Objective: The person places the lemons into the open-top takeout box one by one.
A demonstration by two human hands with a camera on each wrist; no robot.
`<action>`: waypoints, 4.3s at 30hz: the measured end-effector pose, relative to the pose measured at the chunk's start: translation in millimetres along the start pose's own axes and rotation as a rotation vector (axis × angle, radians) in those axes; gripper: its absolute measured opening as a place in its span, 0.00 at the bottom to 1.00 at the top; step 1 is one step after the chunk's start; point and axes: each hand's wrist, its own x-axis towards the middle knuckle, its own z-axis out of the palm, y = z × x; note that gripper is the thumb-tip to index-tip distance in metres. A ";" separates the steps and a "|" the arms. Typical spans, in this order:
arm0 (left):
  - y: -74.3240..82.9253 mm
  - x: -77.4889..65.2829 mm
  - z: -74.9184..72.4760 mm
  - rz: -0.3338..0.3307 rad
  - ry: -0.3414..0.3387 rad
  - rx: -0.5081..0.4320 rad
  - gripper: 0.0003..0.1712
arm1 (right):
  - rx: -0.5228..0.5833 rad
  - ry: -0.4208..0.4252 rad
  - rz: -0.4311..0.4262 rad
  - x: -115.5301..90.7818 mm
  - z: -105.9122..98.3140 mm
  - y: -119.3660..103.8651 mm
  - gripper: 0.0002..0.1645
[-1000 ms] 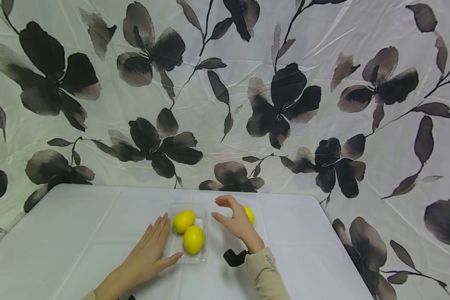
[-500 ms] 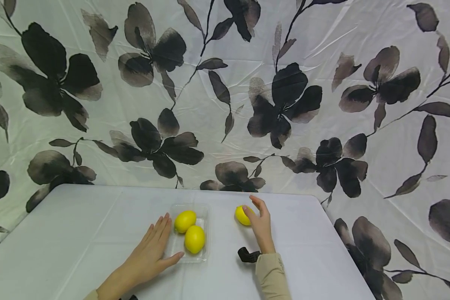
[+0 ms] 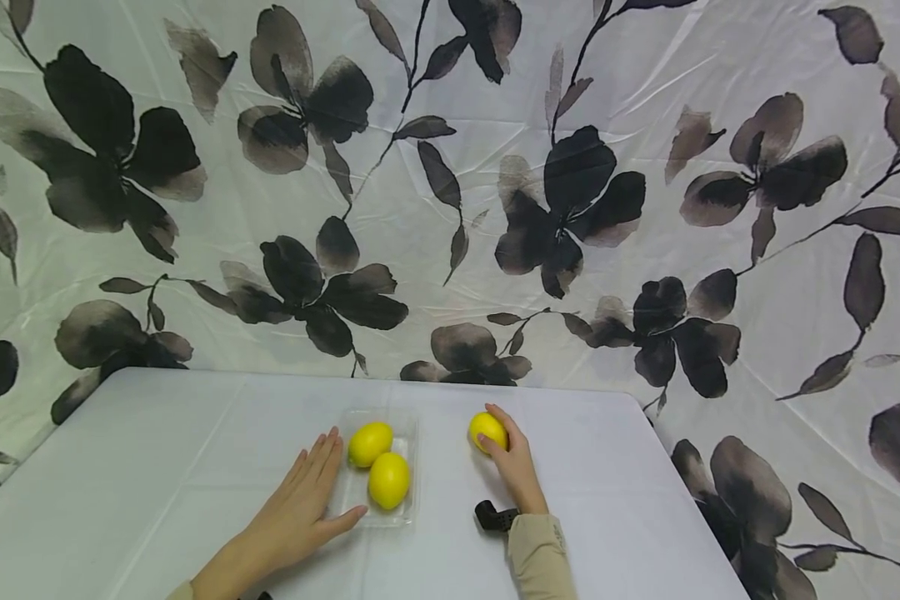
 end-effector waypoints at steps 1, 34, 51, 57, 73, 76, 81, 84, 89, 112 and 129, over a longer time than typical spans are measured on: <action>0.4 0.3 -0.1 0.002 0.002 -0.001 0.60 | -0.008 -0.013 -0.007 -2.3 -0.8 -4.9 0.33; -0.9 0.2 4.0 0.012 0.013 -0.004 0.61 | -0.221 0.062 -0.061 -6.3 -1.8 5.5 0.36; 1.3 1.3 1.6 0.036 0.048 -0.009 0.60 | -0.197 0.076 -0.177 -6.3 4.7 -10.1 0.32; 1.5 1.7 2.1 0.031 0.039 -0.012 0.60 | -0.196 0.067 -0.207 -6.9 13.2 -20.4 0.32; -0.6 1.9 0.2 0.014 0.003 0.003 0.61 | -0.075 -0.017 -0.211 -30.9 44.7 -114.7 0.32; -0.6 1.9 0.0 0.017 0.001 0.009 0.61 | -0.057 -0.044 -0.226 -29.1 53.8 -108.7 0.33; -0.2 2.0 -0.7 0.014 -0.003 0.011 0.61 | -0.037 -0.131 -0.259 -27.6 70.2 -95.5 0.33; 0.4 2.0 -1.1 0.007 -0.007 0.006 0.61 | -0.039 -0.194 -0.281 -31.2 79.0 -95.4 0.31; 0.3 0.9 -0.3 0.016 0.015 0.007 0.62 | -0.074 -0.265 -0.304 -37.4 92.8 -95.5 0.32; -3.1 -3.8 -1.8 0.077 0.060 -0.003 0.60 | -0.392 -0.400 -0.394 -51.6 117.2 -90.5 0.37; -2.7 -1.5 -2.6 0.045 0.043 -0.018 0.63 | -0.362 -0.439 -0.495 -48.1 116.9 -89.4 0.23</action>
